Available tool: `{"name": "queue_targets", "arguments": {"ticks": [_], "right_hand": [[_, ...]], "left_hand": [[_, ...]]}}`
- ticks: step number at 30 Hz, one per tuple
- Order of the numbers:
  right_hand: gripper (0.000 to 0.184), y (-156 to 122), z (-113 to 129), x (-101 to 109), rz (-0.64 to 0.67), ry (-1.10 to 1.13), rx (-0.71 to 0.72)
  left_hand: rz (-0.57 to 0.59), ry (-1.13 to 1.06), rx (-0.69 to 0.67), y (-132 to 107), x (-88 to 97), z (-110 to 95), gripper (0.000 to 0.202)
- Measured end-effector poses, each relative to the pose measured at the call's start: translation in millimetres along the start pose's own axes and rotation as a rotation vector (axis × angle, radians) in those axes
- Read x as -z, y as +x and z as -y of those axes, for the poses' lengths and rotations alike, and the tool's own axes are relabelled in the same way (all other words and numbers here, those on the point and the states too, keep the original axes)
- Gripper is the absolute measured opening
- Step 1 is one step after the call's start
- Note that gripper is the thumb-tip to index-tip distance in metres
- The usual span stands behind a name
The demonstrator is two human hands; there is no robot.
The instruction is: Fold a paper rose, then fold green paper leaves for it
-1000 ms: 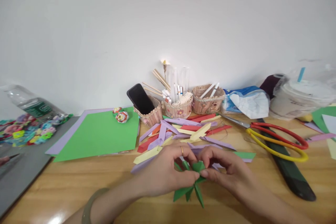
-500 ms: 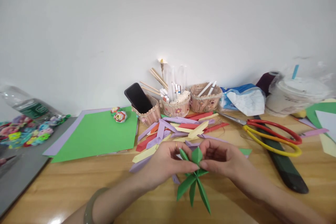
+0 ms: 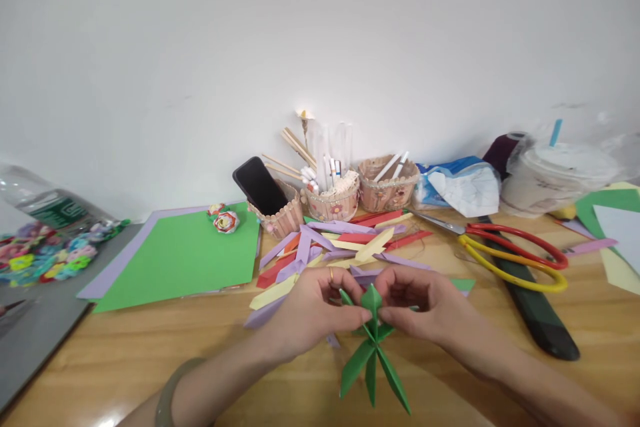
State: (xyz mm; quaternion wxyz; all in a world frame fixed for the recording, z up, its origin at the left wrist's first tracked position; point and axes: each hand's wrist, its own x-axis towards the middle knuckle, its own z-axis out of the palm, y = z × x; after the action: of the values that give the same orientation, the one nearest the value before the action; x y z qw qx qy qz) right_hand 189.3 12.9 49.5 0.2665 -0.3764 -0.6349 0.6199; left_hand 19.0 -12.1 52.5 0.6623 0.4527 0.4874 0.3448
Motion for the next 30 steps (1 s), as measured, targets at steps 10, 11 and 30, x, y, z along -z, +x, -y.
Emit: {"name": "queue_targets", "arguments": {"ticks": [10, 11, 30], "right_hand": [[0.008, -1, -1, -6, -0.099, -0.094, 0.064], [0.008, -1, -2, -6, -0.099, -0.098, 0.066], [0.008, -6, 0, -4, -0.109, -0.239, 0.167]], "left_hand": [[-0.016, 0.029, -0.115, -2, -1.5, 10, 0.015], [-0.01, 0.03, -0.118, -2, -1.6, 11, 0.014], [0.047, 0.076, -0.149, 1, 1.9, 7, 0.017]]}}
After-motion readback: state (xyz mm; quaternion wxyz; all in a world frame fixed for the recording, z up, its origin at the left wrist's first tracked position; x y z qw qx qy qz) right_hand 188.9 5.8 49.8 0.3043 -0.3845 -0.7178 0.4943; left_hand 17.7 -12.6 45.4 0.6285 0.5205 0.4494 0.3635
